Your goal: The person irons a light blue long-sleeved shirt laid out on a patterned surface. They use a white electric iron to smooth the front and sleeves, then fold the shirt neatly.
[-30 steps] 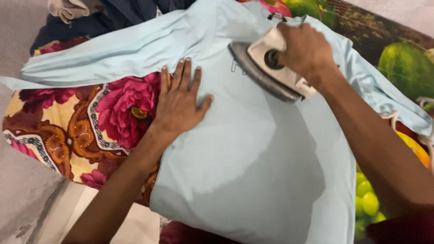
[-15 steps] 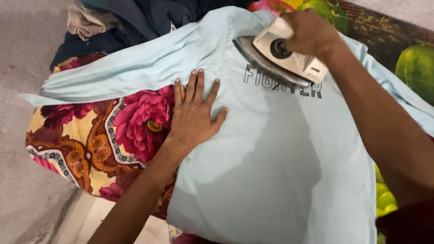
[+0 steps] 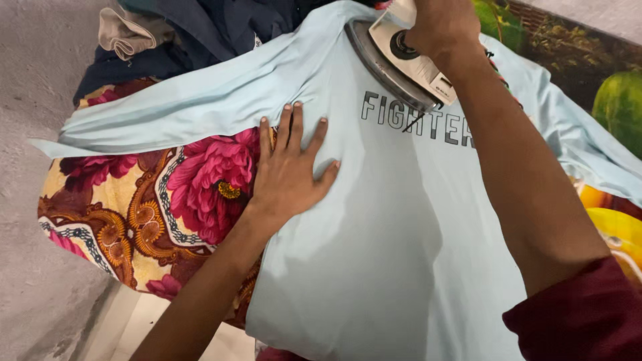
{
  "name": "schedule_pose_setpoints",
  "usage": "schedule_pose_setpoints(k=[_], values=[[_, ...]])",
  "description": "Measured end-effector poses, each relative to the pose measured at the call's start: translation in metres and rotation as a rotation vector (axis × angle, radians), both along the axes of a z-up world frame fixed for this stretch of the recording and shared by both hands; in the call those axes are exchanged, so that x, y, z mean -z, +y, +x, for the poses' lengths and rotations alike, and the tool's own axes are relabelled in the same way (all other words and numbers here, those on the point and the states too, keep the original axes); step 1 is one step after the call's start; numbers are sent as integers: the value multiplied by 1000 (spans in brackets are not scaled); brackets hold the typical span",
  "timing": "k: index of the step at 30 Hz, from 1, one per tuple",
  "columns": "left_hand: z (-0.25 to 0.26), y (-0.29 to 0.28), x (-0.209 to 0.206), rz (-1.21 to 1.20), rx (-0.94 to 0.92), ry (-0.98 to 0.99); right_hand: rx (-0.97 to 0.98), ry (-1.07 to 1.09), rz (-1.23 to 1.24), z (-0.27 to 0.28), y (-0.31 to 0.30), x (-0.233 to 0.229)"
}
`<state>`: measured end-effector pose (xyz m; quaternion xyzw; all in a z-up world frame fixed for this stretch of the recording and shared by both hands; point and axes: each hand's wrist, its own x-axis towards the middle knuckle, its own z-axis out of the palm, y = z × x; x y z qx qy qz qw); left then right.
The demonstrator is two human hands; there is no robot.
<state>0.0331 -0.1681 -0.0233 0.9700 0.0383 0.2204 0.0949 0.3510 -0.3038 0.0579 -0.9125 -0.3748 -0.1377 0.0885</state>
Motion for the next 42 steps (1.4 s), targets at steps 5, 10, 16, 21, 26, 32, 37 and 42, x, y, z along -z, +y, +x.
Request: schedule_pose_setpoints(k=[5, 10, 16, 21, 26, 32, 37, 42], values=[[-3, 1, -1, -10, 6, -17, -206, -6, 25, -8, -17, -4], [-1, 3, 5, -31, 4, 16, -52, 125, -181, -52, -56, -13], [4, 6, 8, -34, 8, 52, -87, 234, -209, -130, -103, -30], [-4, 6, 10, 4, 1, 69, -39, 294, -268, -180, -121, -37], [-19, 2, 3, 27, 17, 91, -56, 186, -233, -181, -122, -32], [-93, -55, -2, 76, 226, 111, -67, 117, -174, -158, -107, -24], [-132, -66, -6, 36, 223, 64, -124, 184, -217, -170, -114, -27], [-135, -67, -11, 47, 209, 50, -143, 324, -292, -225, -134, -33]])
